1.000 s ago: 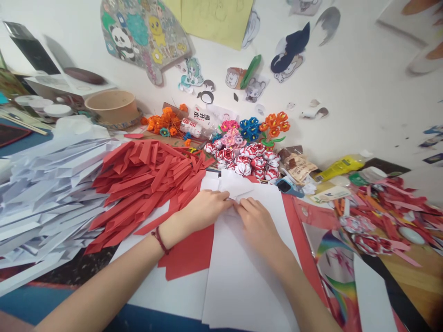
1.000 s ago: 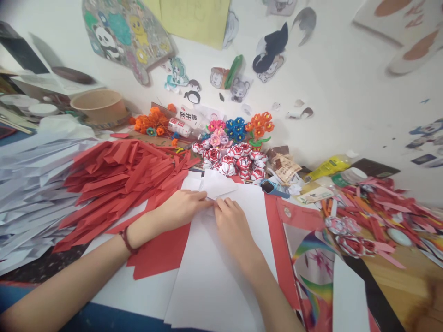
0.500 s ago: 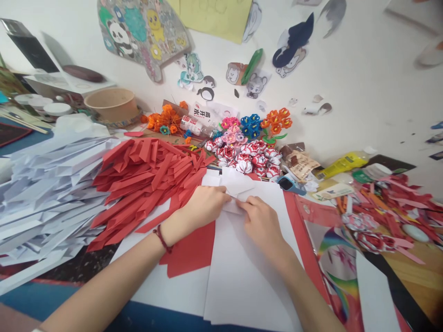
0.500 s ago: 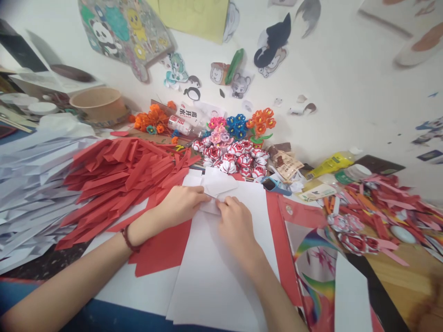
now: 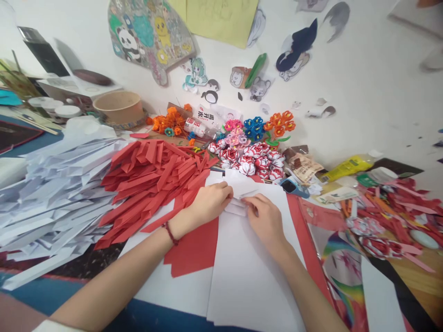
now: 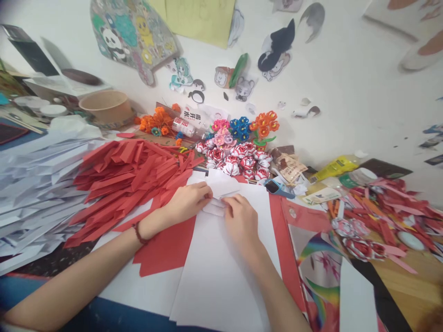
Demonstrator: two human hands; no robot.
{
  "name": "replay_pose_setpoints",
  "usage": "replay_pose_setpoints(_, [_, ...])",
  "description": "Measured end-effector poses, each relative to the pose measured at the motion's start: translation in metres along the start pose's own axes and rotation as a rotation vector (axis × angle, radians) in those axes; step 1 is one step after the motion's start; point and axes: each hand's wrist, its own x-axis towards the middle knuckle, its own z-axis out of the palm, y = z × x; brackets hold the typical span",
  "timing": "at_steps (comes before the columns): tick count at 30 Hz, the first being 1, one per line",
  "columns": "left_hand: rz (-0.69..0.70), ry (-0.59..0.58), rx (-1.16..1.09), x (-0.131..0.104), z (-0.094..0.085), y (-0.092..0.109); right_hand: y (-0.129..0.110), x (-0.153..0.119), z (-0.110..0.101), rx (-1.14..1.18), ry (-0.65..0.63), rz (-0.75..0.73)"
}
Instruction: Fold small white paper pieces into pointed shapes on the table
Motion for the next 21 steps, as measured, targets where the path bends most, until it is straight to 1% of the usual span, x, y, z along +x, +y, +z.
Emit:
replay_pose_setpoints(8, [0.111,0.034,0.008,0.000,0.007,0.000,-0.004,0.000,0.001,-0.038,-0.012,-0.088])
replay_pose_setpoints(14, [0.213,0.000,-0.009,-0.001,0.006,0.005,-0.003,0.001,0.001,0.107,-0.073,-0.171])
replay_pose_setpoints(16, [0.262,-0.006,0.017,-0.001,0.003,0.007,-0.003,0.001,0.002,0.163,-0.071,-0.159])
replay_pose_setpoints(18, [0.310,-0.001,0.052,-0.002,0.000,0.009,-0.002,0.001,0.003,0.203,-0.059,-0.112])
replay_pose_setpoints(21, [0.349,0.006,0.087,-0.002,-0.005,0.007,-0.001,0.001,0.004,0.216,-0.050,-0.054])
